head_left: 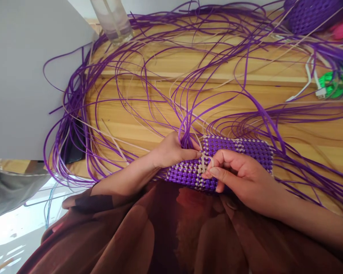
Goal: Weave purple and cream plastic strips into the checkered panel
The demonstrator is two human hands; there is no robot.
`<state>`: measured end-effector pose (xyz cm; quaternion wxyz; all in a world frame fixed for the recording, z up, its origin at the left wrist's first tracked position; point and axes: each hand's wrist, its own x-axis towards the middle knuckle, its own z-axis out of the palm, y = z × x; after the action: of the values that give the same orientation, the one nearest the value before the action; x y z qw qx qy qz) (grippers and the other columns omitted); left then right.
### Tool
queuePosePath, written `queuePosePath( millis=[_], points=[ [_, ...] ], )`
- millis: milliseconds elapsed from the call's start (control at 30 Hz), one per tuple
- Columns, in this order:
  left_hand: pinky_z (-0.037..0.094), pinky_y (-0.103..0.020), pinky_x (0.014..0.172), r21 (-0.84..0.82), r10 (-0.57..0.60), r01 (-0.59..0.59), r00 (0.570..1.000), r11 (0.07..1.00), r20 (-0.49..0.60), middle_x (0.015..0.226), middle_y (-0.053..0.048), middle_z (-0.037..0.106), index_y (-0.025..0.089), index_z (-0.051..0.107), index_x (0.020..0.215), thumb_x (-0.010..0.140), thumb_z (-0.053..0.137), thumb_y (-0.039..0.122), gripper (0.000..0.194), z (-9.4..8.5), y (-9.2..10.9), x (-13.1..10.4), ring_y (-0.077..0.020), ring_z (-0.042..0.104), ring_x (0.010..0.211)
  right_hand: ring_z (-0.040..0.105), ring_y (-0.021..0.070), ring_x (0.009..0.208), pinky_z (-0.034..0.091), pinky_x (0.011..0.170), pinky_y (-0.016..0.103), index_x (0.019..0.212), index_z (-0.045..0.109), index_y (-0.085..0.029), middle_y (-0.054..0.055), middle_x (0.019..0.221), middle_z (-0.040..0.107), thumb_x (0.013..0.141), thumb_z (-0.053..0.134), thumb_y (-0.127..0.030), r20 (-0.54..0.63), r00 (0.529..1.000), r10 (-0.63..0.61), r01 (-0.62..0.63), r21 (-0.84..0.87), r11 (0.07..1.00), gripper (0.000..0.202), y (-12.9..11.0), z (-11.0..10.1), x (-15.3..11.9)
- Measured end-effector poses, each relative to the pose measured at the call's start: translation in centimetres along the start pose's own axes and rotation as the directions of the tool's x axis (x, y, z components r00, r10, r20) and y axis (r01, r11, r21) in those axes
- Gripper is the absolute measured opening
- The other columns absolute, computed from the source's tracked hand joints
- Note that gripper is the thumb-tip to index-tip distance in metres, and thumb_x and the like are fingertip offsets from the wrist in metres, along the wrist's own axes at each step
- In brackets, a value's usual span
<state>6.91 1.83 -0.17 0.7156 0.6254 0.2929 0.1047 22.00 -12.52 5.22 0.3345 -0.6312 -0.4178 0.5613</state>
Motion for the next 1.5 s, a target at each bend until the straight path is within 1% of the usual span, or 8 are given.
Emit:
queuePosePath(
  millis=[500,900,1067,1167,1267,1333,1433,1500],
  points=[
    [0.044,-0.027,0.068,-0.265,-0.077,0.091,0.995,0.960,0.063,0.068,-0.002,0.065,0.011,0.071,0.071,0.065,0.076,0.024,0.016,-0.2,0.3,0.0,-0.0110,0.056,0.064,0.057,0.0073,0.054,0.050,0.050,0.020,0.080,0.058,-0.016,0.004,0.083,0.070,0.089,0.060,-0.035,0.029,0.999,0.031,-0.032,0.009,0.999,0.021,-0.3,0.0,0.0],
    [0.044,-0.025,0.063,0.017,0.048,-0.048,0.999,0.999,-0.014,0.069,-0.002,0.065,0.012,0.069,0.073,0.066,0.073,0.020,0.012,-0.2,0.2,0.2,-0.0107,0.056,0.063,0.056,0.0073,0.055,0.051,0.051,0.019,0.080,0.059,-0.017,0.004,0.082,0.070,0.088,0.061,-0.038,0.063,0.995,0.071,-0.072,0.011,0.997,0.023,-0.5,-0.3,0.7],
    [0.043,-0.026,0.062,0.027,-0.043,0.041,0.997,0.999,0.070,0.067,-0.002,0.064,0.010,0.072,0.074,0.070,0.073,0.028,0.019,-0.7,1.0,0.0,-0.0116,0.054,0.063,0.056,0.0061,0.051,0.049,0.048,0.018,0.084,0.058,-0.016,0.004,0.083,0.071,0.090,0.059,-0.040,0.082,0.994,0.074,-0.077,0.031,0.997,0.025,0.0,-0.3,0.8],
    [0.044,-0.026,0.064,-0.063,-0.076,0.079,0.996,0.995,0.046,0.068,-0.003,0.066,0.010,0.073,0.073,0.067,0.077,0.028,0.019,-0.4,0.7,0.0,-0.0118,0.056,0.063,0.056,0.0065,0.046,0.045,0.043,0.019,0.084,0.057,-0.016,0.004,0.083,0.072,0.090,0.058,-0.041,0.091,0.991,0.103,-0.105,0.016,0.994,0.026,0.3,-0.1,0.7],
    [0.045,-0.026,0.065,-0.167,-0.039,0.040,0.999,0.985,0.009,0.068,-0.002,0.067,0.011,0.072,0.070,0.063,0.079,0.023,0.016,0.0,0.2,0.2,-0.0116,0.057,0.064,0.059,0.0081,0.048,0.046,0.043,0.020,0.087,0.060,-0.017,0.003,0.086,0.072,0.092,0.054,-0.040,0.155,0.983,0.095,-0.085,-0.072,0.994,0.024,0.0,-0.3,0.6],
    [0.045,-0.026,0.065,-0.187,-0.013,0.016,1.000,0.982,0.019,0.068,-0.002,0.067,0.012,0.073,0.070,0.063,0.079,0.022,0.014,0.1,-0.1,0.2,-0.0114,0.057,0.064,0.061,0.0099,0.053,0.047,0.047,0.022,0.086,0.064,-0.018,0.001,0.081,0.071,0.093,0.052,-0.037,0.186,0.982,0.019,0.026,-0.236,0.971,0.023,-0.5,-1.1,1.0],
    [0.044,-0.025,0.064,-0.200,0.005,0.003,0.999,0.980,0.040,0.068,-0.002,0.066,0.012,0.073,0.071,0.064,0.077,0.021,0.012,0.1,-0.1,0.2,-0.0107,0.056,0.062,0.061,0.0129,0.061,0.044,0.055,0.024,0.085,0.070,-0.020,0.001,0.072,0.069,0.091,0.054,-0.033,0.048,0.975,-0.215,0.205,-0.552,0.808,0.021,-1.7,-2.7,2.8],
    [0.044,-0.025,0.064,-0.211,0.023,-0.011,0.998,0.977,0.057,0.068,-0.001,0.065,0.012,0.072,0.071,0.064,0.077,0.020,0.011,0.1,-0.1,0.2,-0.0102,0.056,0.063,0.060,0.0146,0.065,0.040,0.059,0.027,0.085,0.072,-0.020,0.002,0.074,0.070,0.089,0.056,-0.032,-0.029,0.939,-0.343,0.227,-0.696,0.681,0.021,-2.3,-3.5,4.6]
  ],
)
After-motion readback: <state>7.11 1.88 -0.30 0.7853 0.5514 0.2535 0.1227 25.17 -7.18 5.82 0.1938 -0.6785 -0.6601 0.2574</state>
